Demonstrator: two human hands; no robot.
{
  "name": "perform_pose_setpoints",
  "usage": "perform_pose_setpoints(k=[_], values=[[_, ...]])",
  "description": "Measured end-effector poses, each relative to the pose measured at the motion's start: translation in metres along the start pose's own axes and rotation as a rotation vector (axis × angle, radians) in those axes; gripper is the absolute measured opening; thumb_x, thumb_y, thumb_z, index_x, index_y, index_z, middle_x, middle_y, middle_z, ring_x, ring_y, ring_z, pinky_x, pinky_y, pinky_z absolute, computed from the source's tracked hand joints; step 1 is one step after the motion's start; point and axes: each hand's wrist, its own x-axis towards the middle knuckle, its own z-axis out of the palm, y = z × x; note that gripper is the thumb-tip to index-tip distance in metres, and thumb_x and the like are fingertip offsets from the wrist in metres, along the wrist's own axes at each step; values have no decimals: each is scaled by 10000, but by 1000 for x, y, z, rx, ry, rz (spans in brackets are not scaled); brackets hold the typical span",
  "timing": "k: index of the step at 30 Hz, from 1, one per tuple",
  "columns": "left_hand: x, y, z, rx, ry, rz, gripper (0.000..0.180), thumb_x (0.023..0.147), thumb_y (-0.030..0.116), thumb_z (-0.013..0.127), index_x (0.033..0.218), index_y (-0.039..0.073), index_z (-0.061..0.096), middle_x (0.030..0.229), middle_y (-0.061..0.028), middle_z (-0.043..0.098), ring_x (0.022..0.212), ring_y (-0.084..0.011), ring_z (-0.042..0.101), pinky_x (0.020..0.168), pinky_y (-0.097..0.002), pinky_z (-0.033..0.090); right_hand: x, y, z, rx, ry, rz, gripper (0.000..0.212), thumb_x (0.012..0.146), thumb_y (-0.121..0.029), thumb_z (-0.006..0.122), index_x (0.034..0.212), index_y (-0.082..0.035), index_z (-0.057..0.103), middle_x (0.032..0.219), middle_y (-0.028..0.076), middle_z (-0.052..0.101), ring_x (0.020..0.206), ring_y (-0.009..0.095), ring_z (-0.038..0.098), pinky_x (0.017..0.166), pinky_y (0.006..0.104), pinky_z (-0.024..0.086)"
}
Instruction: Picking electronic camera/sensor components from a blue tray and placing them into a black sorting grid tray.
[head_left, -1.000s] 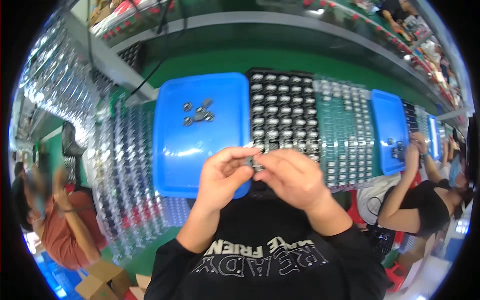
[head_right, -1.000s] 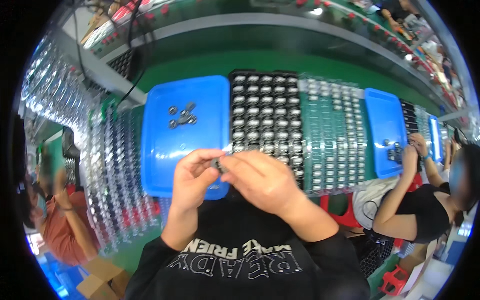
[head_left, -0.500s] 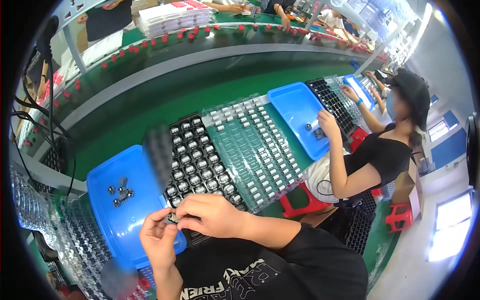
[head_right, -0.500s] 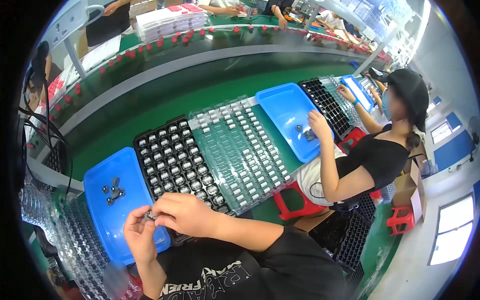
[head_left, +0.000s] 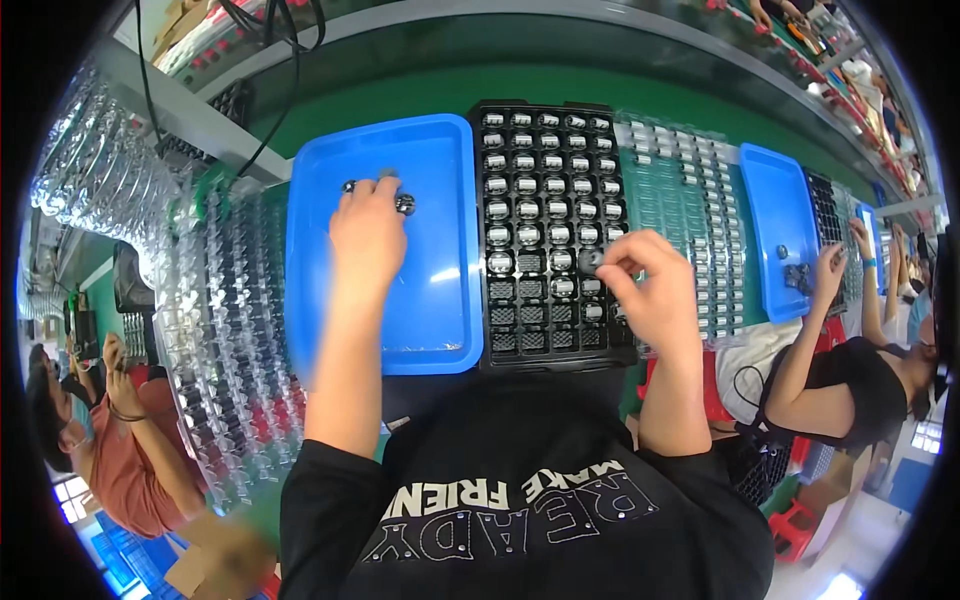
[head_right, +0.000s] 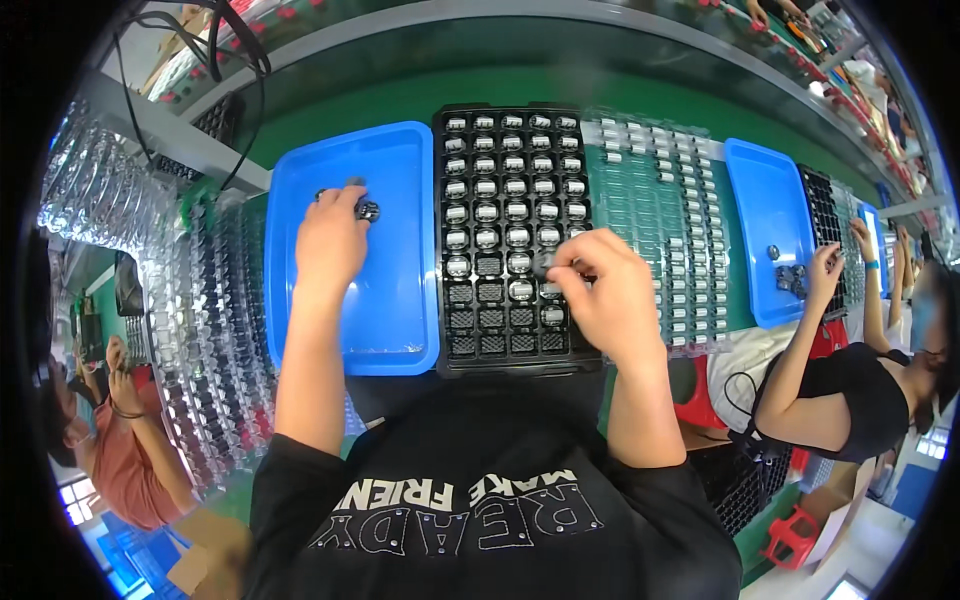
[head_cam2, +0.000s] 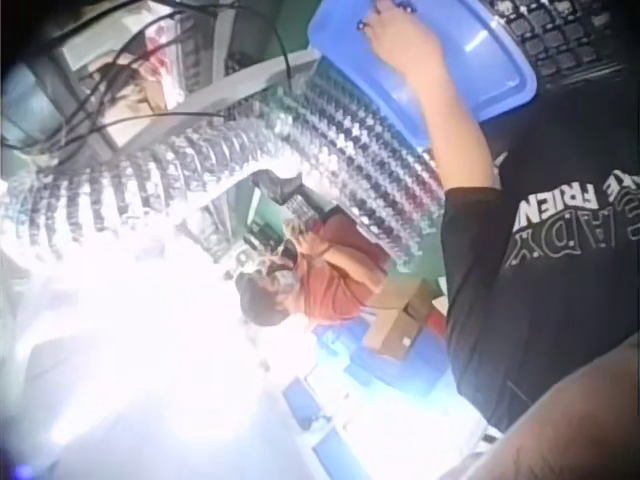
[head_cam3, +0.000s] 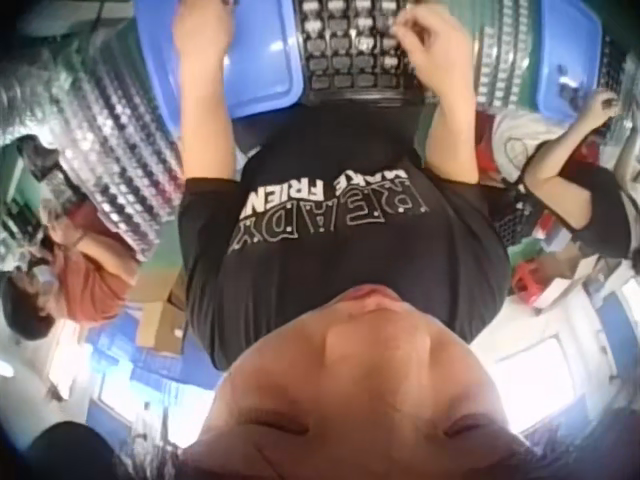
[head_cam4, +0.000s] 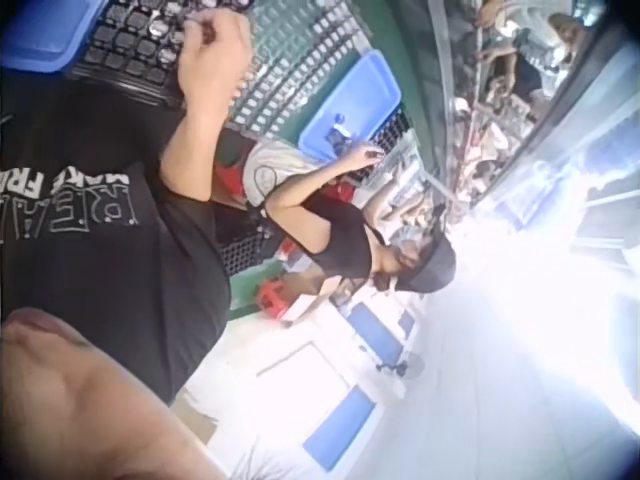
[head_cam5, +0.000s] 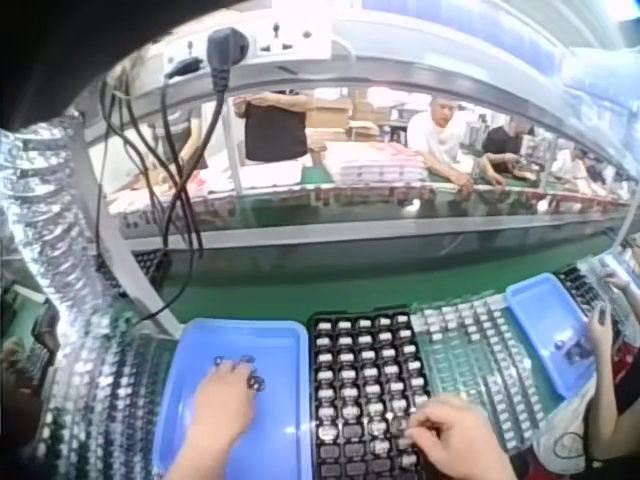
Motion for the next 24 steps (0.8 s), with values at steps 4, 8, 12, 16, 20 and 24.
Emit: perform_pose_setpoints(k=[4, 8, 12, 16, 20, 24], values=[[1, 2, -1, -50, -1, -70, 258, 844, 86, 729, 1101, 84, 718, 1190, -127, 680, 1041, -365, 648, 922, -439, 536, 5, -12, 34, -193, -79, -233, 101, 810, -39, 752, 883, -58, 685, 921, 91, 677, 889, 322, 664, 779, 397, 551], [0, 14, -3, -173, 70, -30, 232, 830, 89, 736, 1061, 62, 727, 1142, -135, 686, 1053, -378, 647, 930, -444, 529, 17, 9, 62, -438, -128, -326, 84, 806, -73, 698, 878, -80, 655, 898, 72, 606, 893, 299, 634, 780, 428, 538], [-7, 11, -9, -77, 116, -23, 252, 808, 119, 757, 1050, 58, 722, 1128, -157, 679, 1052, -384, 636, 937, -470, 518, 23, 5, 59, -432, -180, -350, 38, 826, -74, 661, 864, -77, 661, 927, 83, 590, 900, 296, 618, 810, 425, 534], [-10, 20, -13, -96, 108, 6, 308, 735, 135, 839, 1014, 75, 723, 1156, -129, 650, 1100, -365, 604, 962, -452, 497, 54, 22, -2, -235, -153, -132, 175, 799, -165, 758, 941, -64, 742, 957, 123, 686, 927, 315, 672, 821, 416, 551], [-14, 14, -13, -85, 122, -11, 280, 761, 104, 826, 1016, 101, 710, 1064, -106, 656, 1027, -346, 616, 903, -465, 486, 92, 116, -63, -389, 280, 304, 270, 799, -226, 821, 922, -14, 708, 893, 205, 729, 892, 397, 708, 847, 467, 555], [-11, 6, -11, -258, 134, -94, 238, 826, 79, 777, 1039, 55, 674, 954, -134, 703, 843, -310, 673, 738, -435, 513, 104, 151, -88, -502, 269, 471, 328, 760, -269, 862, 925, -40, 695, 896, 173, 743, 895, 345, 720, 816, 421, 564]])
